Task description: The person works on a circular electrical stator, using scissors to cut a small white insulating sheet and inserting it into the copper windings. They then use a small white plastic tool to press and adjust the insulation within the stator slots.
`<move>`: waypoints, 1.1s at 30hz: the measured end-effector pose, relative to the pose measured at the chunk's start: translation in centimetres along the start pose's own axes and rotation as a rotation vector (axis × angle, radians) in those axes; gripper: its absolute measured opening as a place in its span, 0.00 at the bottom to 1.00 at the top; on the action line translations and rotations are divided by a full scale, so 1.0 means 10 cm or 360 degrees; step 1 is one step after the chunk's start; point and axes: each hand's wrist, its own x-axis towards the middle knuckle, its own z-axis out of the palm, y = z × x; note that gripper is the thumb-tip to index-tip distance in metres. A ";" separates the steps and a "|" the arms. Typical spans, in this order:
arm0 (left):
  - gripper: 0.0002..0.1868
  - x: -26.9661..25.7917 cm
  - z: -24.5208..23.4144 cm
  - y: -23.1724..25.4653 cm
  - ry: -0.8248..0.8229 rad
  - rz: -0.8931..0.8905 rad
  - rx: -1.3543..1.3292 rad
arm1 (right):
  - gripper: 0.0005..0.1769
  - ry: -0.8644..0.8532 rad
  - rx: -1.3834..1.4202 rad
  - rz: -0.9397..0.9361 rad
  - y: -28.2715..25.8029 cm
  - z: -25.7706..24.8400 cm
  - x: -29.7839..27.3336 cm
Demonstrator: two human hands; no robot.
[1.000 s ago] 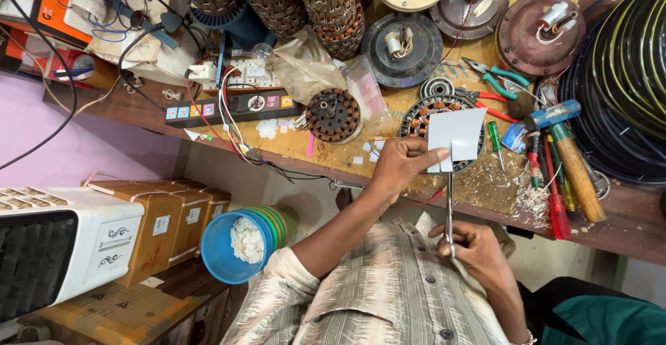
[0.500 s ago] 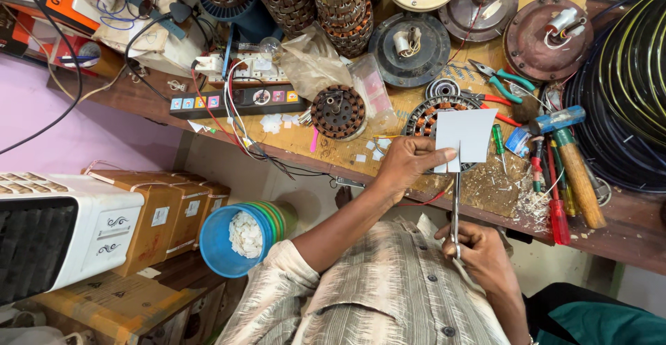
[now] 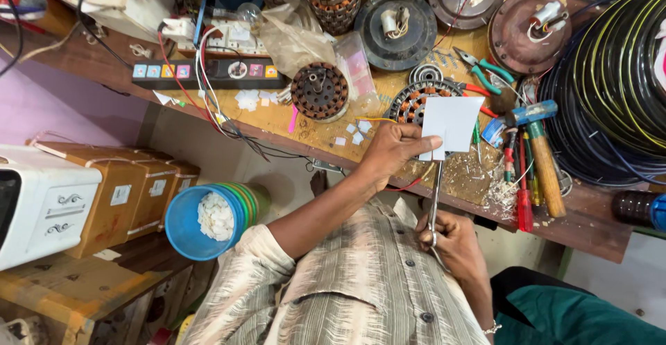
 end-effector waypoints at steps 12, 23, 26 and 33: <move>0.18 -0.04 -0.13 0.05 0.0116 0.0102 -0.0178 | 0.26 0.0536 -0.0112 -0.0350 -0.12 -0.22 -0.06; 0.15 -0.36 0.03 -0.32 -0.0744 -0.0828 -0.0398 | 0.29 0.0326 0.0451 -0.1081 -0.77 -0.13 0.19; 0.15 -0.38 -0.05 -0.52 -0.1129 -0.0962 -0.0717 | 0.27 0.0239 0.0386 -0.0811 -0.66 -0.24 0.16; 0.32 -0.43 0.01 -0.44 -0.0695 -0.0920 -0.0530 | 0.22 0.0801 0.0019 -0.0637 -0.55 -0.25 0.29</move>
